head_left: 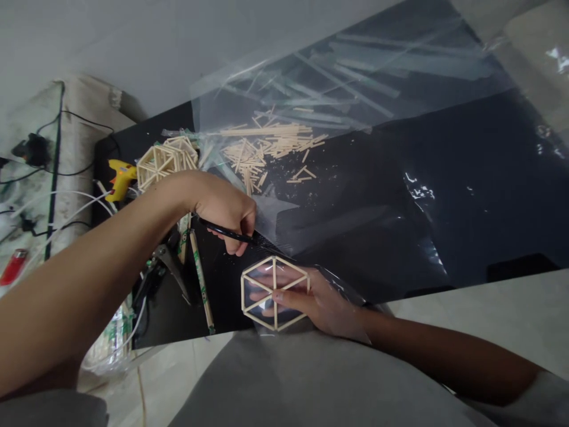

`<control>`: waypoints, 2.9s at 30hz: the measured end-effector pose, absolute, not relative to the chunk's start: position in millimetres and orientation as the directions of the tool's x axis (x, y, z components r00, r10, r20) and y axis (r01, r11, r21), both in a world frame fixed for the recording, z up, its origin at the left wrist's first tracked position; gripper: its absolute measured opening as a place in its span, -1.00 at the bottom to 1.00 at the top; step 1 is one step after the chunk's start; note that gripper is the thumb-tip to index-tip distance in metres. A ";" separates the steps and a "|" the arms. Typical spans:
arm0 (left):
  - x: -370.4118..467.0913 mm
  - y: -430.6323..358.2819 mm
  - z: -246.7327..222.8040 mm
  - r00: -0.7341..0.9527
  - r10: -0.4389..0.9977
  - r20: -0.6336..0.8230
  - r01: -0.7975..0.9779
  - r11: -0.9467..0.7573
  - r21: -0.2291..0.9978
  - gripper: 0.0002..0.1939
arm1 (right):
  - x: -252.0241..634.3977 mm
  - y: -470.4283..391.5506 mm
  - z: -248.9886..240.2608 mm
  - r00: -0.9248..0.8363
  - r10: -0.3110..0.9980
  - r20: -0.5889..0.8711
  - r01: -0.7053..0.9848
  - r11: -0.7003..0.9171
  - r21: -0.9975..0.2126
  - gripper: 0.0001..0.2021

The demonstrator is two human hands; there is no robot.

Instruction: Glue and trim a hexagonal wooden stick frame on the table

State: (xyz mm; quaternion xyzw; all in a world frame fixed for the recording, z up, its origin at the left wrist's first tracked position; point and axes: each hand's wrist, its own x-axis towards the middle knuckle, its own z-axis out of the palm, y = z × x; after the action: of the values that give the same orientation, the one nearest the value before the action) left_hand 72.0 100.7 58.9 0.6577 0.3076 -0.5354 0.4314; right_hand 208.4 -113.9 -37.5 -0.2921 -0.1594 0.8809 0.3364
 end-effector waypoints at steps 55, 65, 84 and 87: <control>79.9 87.5 60.1 0.376 -0.062 -0.925 0.784 -0.511 0.353 -0.85 | 211.2 -114.5 -40.6 -0.656 0.673 -0.342 -0.441 -0.710 -0.549 -0.50; 84.7 88.2 59.5 0.338 -0.065 -0.939 0.780 -0.539 0.318 -0.87 | 212.9 -114.4 -41.0 -0.674 0.663 -0.326 -0.434 -0.713 -0.551 -0.47; 77.5 84.6 64.5 0.311 -0.017 -0.950 0.797 -0.540 0.271 -0.74 | 211.5 -112.6 -36.6 -0.678 0.621 -0.392 -0.400 -0.760 -0.512 -0.46; 79.6 82.5 62.9 0.320 -0.001 -0.947 0.785 -0.559 0.266 -0.75 | 210.5 -113.3 -36.7 -0.671 0.632 -0.388 -0.412 -0.752 -0.514 -0.46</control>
State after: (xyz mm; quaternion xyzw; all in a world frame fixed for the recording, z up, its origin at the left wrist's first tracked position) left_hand 79.6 82.5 62.9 0.7172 0.2733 -0.5150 0.3816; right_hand 210.5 -113.3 -36.7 -0.2814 -0.1959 0.8927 0.2925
